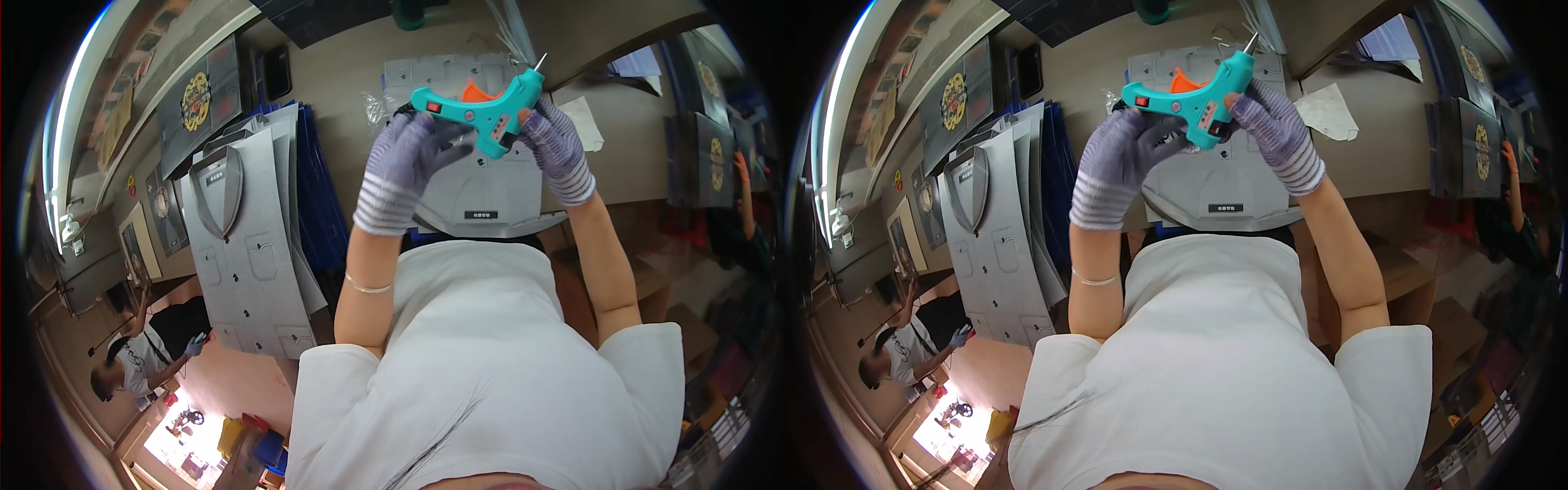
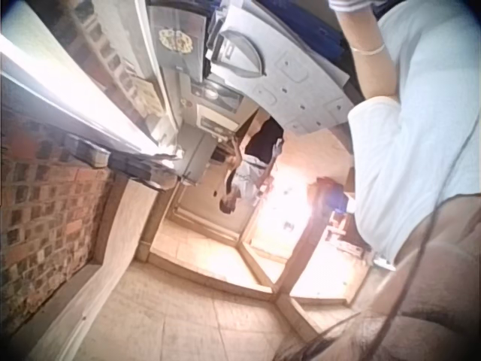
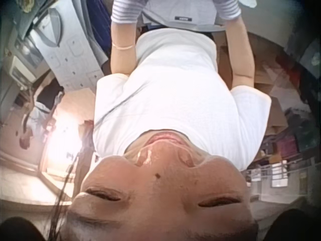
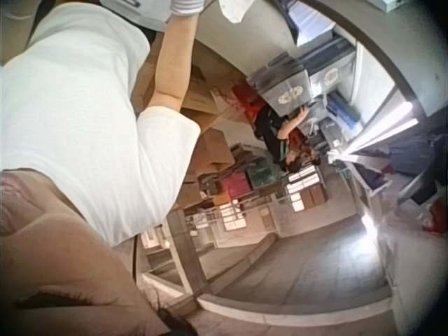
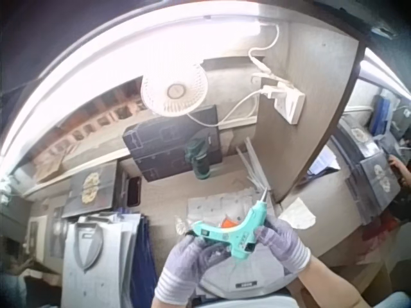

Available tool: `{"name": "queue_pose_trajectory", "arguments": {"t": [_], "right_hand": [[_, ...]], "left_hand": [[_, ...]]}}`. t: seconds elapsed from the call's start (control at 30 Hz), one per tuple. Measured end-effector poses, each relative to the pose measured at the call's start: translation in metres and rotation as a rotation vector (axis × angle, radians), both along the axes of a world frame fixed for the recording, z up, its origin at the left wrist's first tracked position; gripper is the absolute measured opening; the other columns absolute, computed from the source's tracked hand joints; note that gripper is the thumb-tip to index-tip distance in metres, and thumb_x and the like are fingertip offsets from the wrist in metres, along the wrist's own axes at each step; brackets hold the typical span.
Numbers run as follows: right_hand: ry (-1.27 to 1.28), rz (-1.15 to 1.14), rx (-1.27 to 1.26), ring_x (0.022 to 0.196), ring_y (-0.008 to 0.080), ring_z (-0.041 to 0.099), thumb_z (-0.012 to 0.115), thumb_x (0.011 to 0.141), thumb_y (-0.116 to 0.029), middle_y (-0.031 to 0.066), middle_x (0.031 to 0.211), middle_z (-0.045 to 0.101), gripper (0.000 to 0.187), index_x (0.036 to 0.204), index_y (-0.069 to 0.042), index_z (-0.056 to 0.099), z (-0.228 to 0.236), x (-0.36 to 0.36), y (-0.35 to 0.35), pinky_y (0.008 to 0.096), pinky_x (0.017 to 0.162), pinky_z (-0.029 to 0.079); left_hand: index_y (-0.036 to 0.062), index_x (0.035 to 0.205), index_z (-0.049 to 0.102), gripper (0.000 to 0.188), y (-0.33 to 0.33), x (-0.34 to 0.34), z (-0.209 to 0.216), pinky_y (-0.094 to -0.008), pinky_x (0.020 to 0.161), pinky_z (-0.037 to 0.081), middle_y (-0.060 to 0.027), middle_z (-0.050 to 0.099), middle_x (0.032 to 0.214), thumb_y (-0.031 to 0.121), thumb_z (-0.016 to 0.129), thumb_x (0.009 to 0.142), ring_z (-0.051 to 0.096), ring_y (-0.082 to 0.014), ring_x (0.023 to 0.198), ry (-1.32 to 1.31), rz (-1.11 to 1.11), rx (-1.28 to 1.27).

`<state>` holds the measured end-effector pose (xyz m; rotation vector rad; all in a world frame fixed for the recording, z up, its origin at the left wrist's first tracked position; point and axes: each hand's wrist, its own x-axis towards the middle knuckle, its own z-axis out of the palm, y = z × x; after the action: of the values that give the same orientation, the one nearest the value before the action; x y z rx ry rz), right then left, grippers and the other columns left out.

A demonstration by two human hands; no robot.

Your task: The person unpacks a hot glue gun, plugs it in, and inserts a glue stick. They then apply hot glue to the edges of a grey fabric piece and press it onto a grey panel, smoothing the surface. The person repeats this process on another panel, applying glue and attaching the fabric.

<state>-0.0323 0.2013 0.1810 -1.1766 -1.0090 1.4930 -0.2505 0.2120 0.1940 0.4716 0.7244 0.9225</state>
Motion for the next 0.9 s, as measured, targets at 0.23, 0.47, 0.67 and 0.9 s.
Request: {"name": "queue_pose_trajectory", "arguments": {"t": [0.23,0.47,0.67,0.9], "right_hand": [[-0.315,0.135,0.32,0.081,0.0199,0.064,0.053,0.093,-0.027,0.0162,0.1,0.062,0.036,0.111,0.004,0.055,0.033,0.017,0.033,0.0322,0.072,0.053],[0.099,0.53,0.461,0.102,0.0237,0.06,0.045,0.091,-0.053,0.015,0.112,0.06,0.063,0.125,-0.001,0.049,0.016,-0.042,0.072,0.0364,0.09,0.046],[-0.546,1.426,-0.085,0.092,0.0181,0.059,0.066,0.079,-0.04,0.0066,0.092,0.066,0.041,0.104,-0.008,0.063,-0.066,-0.076,-0.007,0.0308,0.085,0.045],[-1.158,0.81,-0.024,0.089,0.0302,0.063,0.063,0.075,-0.037,0.0158,0.096,0.066,0.041,0.101,-0.005,0.064,-0.116,-0.007,0.046,0.0377,0.081,0.049]], "left_hand": [[0.0011,0.111,0.057,0.038,0.015,-0.019,0.062,-0.0271,0.079,0.05,-0.0094,0.063,0.102,0.008,0.073,0.077,0.061,-0.0167,0.089,1.407,0.109,1.346],[-0.0025,0.106,0.055,0.024,0.018,-0.009,0.068,-0.0305,0.068,0.05,-0.012,0.064,0.086,0.012,0.061,0.088,0.061,-0.018,0.071,0.53,0.286,0.786],[-0.0003,0.09,0.058,0.018,0.029,-0.058,0.086,-0.0321,0.059,0.047,-0.0073,0.059,0.066,0.017,0.062,0.088,0.056,-0.0179,0.061,0.374,0.654,0.606],[0.0038,0.091,0.05,0.018,0.005,-0.081,0.051,-0.0356,0.073,0.046,-0.0041,0.05,0.069,0.02,0.058,0.09,0.053,-0.0197,0.071,0.286,0.626,0.522]]}}
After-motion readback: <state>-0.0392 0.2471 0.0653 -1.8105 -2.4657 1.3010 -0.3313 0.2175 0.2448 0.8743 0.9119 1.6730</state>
